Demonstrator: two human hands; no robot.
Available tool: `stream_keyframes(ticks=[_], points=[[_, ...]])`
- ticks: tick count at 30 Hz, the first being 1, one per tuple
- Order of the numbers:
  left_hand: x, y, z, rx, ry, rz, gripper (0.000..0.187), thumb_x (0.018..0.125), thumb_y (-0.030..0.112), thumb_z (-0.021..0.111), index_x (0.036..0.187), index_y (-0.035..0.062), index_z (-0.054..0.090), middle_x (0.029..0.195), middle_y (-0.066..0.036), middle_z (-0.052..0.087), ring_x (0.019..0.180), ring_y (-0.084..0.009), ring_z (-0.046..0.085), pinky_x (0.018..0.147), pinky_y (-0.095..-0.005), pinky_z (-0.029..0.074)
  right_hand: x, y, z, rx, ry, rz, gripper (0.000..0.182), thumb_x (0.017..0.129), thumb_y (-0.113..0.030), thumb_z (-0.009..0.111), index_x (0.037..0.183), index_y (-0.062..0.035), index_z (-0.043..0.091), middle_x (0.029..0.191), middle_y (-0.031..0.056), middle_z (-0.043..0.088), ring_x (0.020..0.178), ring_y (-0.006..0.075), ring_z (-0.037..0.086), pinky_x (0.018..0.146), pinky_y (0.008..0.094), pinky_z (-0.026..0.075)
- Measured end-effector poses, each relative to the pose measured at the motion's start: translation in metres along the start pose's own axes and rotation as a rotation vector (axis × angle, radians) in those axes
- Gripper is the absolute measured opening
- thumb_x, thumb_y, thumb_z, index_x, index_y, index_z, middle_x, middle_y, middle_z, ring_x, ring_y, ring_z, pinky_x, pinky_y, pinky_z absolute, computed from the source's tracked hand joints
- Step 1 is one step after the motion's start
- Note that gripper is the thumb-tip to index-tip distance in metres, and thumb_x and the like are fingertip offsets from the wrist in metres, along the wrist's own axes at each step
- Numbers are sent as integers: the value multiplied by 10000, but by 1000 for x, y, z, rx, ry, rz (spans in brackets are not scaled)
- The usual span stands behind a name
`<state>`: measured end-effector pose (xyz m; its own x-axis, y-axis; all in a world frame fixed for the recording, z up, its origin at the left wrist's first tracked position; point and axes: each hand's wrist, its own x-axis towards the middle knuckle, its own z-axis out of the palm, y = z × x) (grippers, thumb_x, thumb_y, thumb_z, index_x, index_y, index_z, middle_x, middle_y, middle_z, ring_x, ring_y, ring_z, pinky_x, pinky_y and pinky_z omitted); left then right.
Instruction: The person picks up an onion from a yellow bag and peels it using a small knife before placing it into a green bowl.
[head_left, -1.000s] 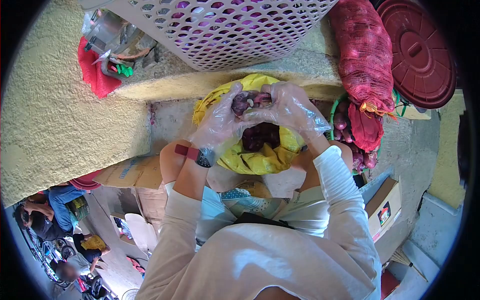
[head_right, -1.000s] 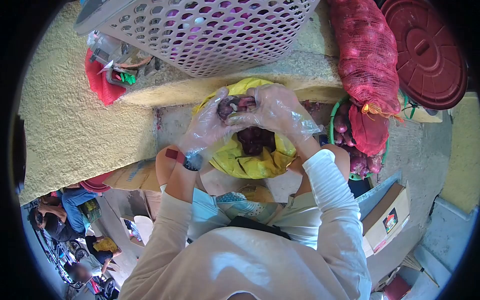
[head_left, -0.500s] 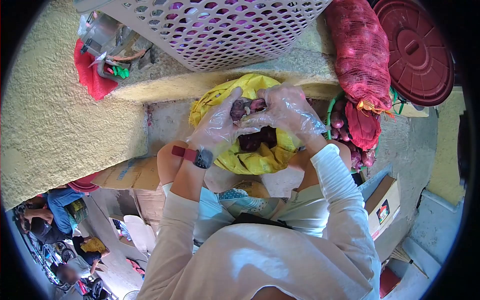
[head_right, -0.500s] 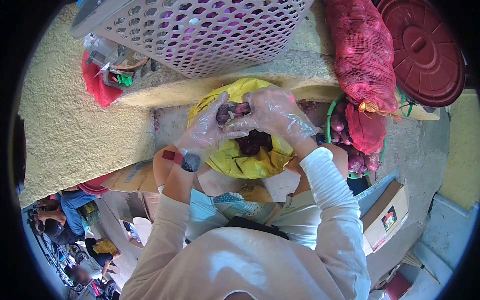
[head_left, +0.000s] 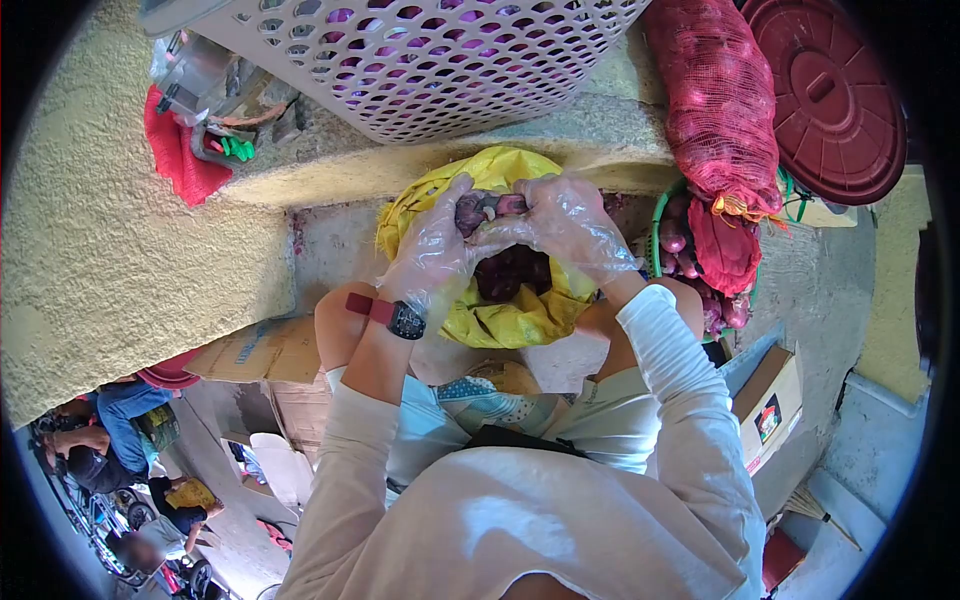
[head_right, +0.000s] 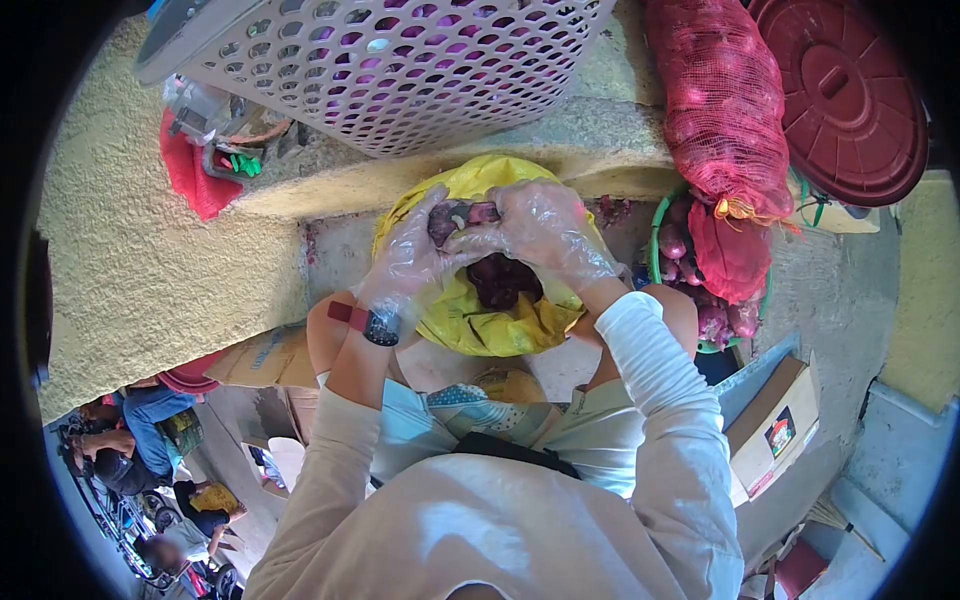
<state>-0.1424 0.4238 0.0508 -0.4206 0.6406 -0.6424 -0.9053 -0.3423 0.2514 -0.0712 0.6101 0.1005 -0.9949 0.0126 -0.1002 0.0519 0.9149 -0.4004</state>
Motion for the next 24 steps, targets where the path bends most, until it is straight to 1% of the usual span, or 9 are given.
stream_keyframes(ticks=[2,6,9,11,12,14,18,20,24], points=[[-5,-2,8,-27,55,34,406,1064,331,551,1179,-51,622,1116,-211,701,1018,-369,696,941,-566,593,1,2,3,13,-7,15,720,766,-773,658,914,-73,741,809,201,712,796,392,713,716,499,544],[0,-1,2,-60,20,24,415,1069,330,536,1197,-58,615,1116,-213,699,1027,-374,691,974,-585,570,3,3,7,96,-11,3,725,771,-763,666,913,-55,738,807,212,710,784,403,705,718,498,542],[4,-2,-2,-121,19,42,420,1069,334,533,1206,-55,613,1115,-208,700,1015,-355,696,925,-553,592,3,0,0,130,4,4,748,749,-775,682,865,-38,736,784,222,700,767,409,699,711,491,543],[16,-2,-17,-137,-144,19,390,1059,307,550,1193,-49,633,1084,-197,710,990,-320,699,893,-499,605,4,0,-3,139,20,-7,759,735,-783,691,835,-31,735,768,225,694,754,410,696,702,486,544],[12,-2,-12,-135,-144,19,390,1059,307,550,1193,-49,633,1084,-197,710,990,-320,699,893,-499,605,3,1,-2,131,42,-15,772,714,-796,699,811,-30,735,749,220,690,740,406,696,691,482,545],[1,-1,4,-79,-208,72,343,1043,297,587,1137,-17,688,1068,-141,727,969,-241,695,826,-367,594,3,4,-4,122,64,-21,786,692,-809,708,787,-30,735,729,214,685,726,402,696,680,479,546],[-2,9,9,-18,-186,18,323,1028,295,605,1121,-2,692,1044,-139,731,958,-233,699,819,-366,595,3,4,-7,77,70,-57,800,662,-836,702,781,-45,739,704,188,686,708,386,699,664,469,549],[6,4,7,28,-59,122,294,1019,297,611,1106,31,701,1030,-124,737,935,-235,706,791,-348,594,4,3,-5,68,88,-66,806,658,-845,696,779,-49,740,700,183,687,707,382,701,666,467,551],[10,3,6,-6,-40,140,255,1010,290,617,1071,58,702,1005,-95,736,931,-234,700,802,-353,581,7,0,-4,65,81,-59,780,690,-823,698,782,-50,740,702,186,688,708,377,705,669,463,553]])
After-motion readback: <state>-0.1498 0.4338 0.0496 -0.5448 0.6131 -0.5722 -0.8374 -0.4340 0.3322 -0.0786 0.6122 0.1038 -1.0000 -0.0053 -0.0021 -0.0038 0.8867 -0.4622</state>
